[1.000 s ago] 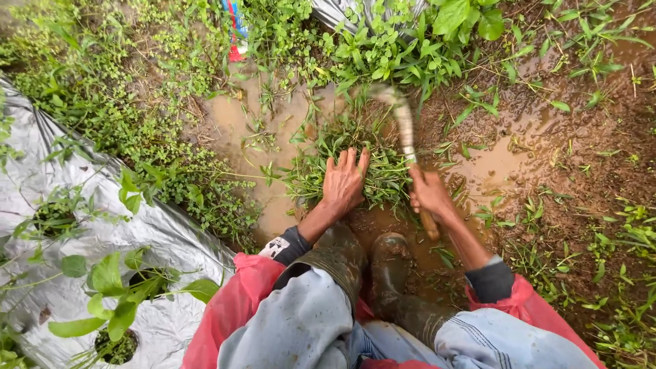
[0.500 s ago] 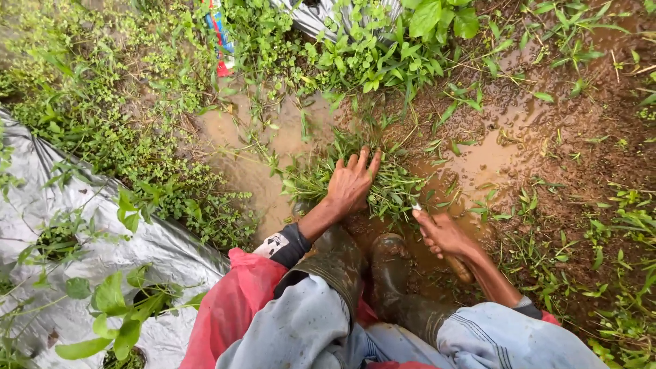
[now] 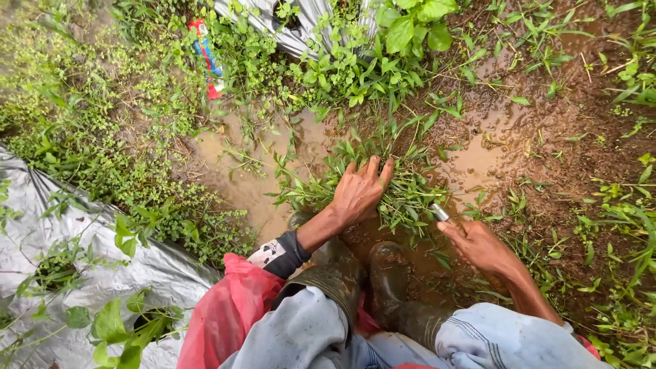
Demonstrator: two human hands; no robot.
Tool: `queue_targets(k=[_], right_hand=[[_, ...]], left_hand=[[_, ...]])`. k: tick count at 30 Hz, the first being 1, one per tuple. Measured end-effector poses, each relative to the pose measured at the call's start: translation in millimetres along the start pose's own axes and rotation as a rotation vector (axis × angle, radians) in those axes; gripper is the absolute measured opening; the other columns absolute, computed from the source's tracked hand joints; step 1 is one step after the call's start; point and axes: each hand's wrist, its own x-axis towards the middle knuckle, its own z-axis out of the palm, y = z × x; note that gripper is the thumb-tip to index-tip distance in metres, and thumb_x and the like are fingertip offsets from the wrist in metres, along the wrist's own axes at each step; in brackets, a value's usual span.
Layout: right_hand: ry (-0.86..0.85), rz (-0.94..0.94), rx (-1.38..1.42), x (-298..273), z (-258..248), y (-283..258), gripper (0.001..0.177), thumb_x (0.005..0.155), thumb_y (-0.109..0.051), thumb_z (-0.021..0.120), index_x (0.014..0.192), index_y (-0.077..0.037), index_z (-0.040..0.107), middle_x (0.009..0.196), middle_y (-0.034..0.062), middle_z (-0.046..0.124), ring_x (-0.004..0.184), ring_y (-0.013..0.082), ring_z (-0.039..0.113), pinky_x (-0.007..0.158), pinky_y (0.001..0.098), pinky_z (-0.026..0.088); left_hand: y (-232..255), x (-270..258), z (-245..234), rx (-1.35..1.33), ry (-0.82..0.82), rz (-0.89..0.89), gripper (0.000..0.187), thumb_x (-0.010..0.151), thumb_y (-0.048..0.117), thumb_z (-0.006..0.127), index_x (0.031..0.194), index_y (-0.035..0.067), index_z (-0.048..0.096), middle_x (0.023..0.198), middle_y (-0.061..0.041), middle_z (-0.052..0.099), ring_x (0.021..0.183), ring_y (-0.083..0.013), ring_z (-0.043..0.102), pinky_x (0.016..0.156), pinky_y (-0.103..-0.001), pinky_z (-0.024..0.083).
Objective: The person uses a sickle to cut weeds and grass in a muddy outdoor area. They gather the cut vegetation by hand and place it into a large white plastic bag positioned nearby.
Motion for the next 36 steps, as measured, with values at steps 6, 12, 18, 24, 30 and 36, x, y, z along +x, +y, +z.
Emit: queue_targets(k=[6, 12, 18, 24, 30, 36], right_hand=[[0.058, -0.114, 0.059, 9, -3, -3, 0.035, 0.107, -0.026, 0.053, 0.089, 0.003, 0.062, 0.062, 0.0132, 0.059, 0.049, 0.0224, 0.058, 0.041, 0.0315, 0.056], [0.256, -0.332, 0.476, 22, 2, 25, 0.020, 0.105, -0.016, 0.058, 0.094, 0.000, 0.056, 0.066, 0.0098, 0.052, 0.052, 0.0189, 0.057, 0.046, 0.0363, 0.057], [0.431, -0.319, 0.749, 5, 2, 39, 0.041, 0.114, -0.045, 0.050, 0.106, -0.005, 0.052, 0.072, 0.0001, 0.045, 0.051, 0.0106, 0.050, 0.043, 0.0302, 0.049], [0.508, -0.354, 0.771, -21, 4, 13, 0.034, 0.111, -0.035, 0.060, 0.100, -0.003, 0.053, 0.069, 0.0029, 0.045, 0.048, 0.0106, 0.048, 0.041, 0.0304, 0.046], [0.534, -0.431, 0.670, -25, -11, -6, 0.031, 0.109, -0.027, 0.064, 0.098, 0.001, 0.057, 0.066, 0.0073, 0.050, 0.048, 0.0118, 0.049, 0.040, 0.0316, 0.047], [0.534, -0.431, 0.686, 8, -13, -9, 0.028, 0.103, -0.026, 0.070, 0.099, -0.002, 0.055, 0.064, 0.0021, 0.048, 0.046, 0.0067, 0.048, 0.039, 0.0282, 0.048]], left_hand=[[-23, 29, 15, 0.020, 0.102, -0.018, 0.060, 0.085, 0.001, 0.064, 0.143, 0.007, 0.049, 0.125, -0.025, 0.064, 0.081, -0.0239, 0.077, 0.083, -0.043, 0.058], [-46, 46, 13, 0.169, 0.071, -0.055, 0.060, 0.087, 0.008, 0.069, 0.143, 0.010, 0.050, 0.124, -0.019, 0.059, 0.080, -0.0177, 0.074, 0.067, -0.034, 0.053], [-52, 54, 55, 0.275, -0.024, -0.056, 0.105, 0.062, 0.041, 0.092, 0.150, 0.012, 0.043, 0.130, -0.018, 0.054, 0.100, -0.0228, 0.069, 0.077, -0.038, 0.053], [-73, 67, 119, 0.342, -0.196, -0.009, 0.128, 0.056, 0.051, 0.092, 0.158, 0.007, 0.028, 0.144, -0.023, 0.046, 0.126, -0.0291, 0.057, 0.091, -0.047, 0.052], [-63, 77, 34, 0.264, -0.402, 0.060, 0.126, 0.056, 0.044, 0.087, 0.159, 0.005, 0.027, 0.149, -0.030, 0.042, 0.124, -0.0376, 0.059, 0.087, -0.048, 0.056], [-59, 94, -14, 0.204, -0.576, 0.100, 0.122, 0.057, 0.040, 0.085, 0.159, 0.006, 0.028, 0.154, -0.028, 0.038, 0.109, -0.0370, 0.069, 0.086, -0.049, 0.060]])
